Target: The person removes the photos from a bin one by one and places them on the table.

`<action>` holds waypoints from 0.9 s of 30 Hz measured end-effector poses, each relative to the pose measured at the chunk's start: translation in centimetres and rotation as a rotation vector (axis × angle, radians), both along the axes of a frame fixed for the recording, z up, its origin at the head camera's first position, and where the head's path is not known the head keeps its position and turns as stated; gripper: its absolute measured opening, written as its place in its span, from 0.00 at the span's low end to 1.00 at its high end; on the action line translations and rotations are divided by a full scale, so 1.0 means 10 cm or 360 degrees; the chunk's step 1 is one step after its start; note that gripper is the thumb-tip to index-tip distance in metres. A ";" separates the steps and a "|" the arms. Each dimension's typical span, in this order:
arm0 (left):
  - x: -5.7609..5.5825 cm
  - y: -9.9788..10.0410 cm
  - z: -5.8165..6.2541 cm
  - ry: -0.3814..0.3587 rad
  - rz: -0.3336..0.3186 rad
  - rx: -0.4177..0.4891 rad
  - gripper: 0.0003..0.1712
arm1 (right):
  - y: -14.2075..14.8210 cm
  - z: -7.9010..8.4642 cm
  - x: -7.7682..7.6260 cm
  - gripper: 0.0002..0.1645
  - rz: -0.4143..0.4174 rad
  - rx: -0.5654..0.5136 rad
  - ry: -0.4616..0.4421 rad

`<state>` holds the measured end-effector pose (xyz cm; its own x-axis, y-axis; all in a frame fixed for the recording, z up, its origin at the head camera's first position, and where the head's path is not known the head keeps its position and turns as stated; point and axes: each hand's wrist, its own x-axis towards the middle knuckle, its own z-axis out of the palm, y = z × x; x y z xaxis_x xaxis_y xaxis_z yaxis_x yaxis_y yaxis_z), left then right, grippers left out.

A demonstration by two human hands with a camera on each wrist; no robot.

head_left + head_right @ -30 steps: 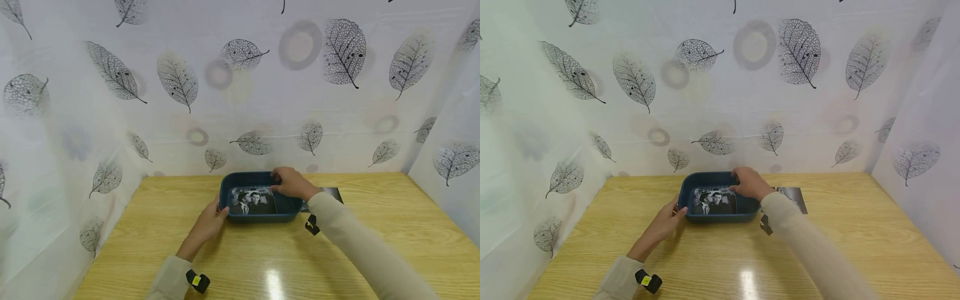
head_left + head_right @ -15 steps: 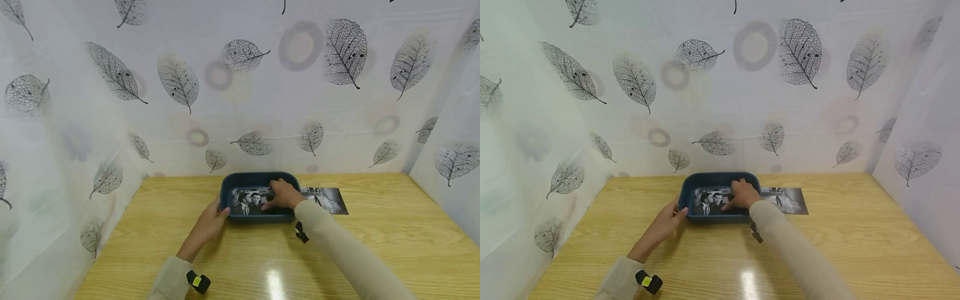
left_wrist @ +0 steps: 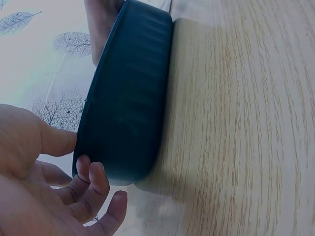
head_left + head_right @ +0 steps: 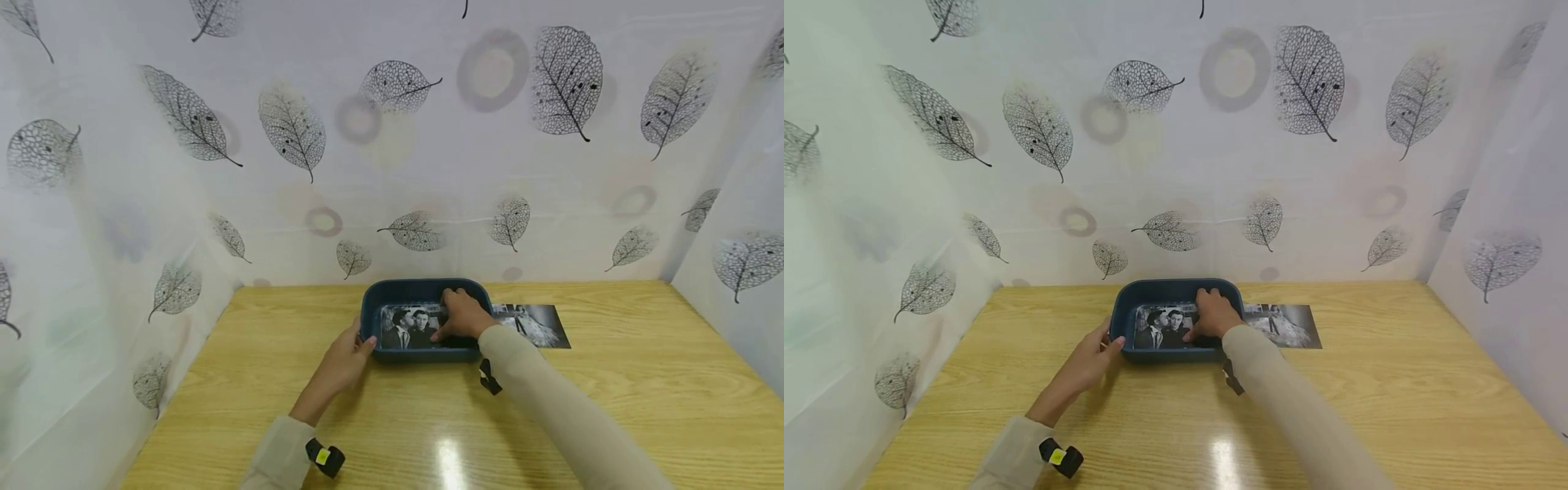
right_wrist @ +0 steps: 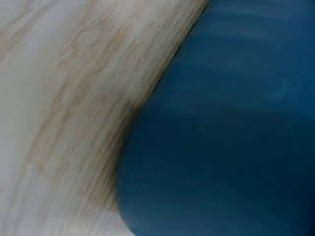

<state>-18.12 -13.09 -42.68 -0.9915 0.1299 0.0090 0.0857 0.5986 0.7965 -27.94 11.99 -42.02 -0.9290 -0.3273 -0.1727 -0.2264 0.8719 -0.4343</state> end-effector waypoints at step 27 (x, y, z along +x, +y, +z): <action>0.02 0.03 0.02 -0.0053 0.0047 0.0005 0.36 | 0.04 -0.02 -0.01 0.38 -0.0172 -0.0311 0.0047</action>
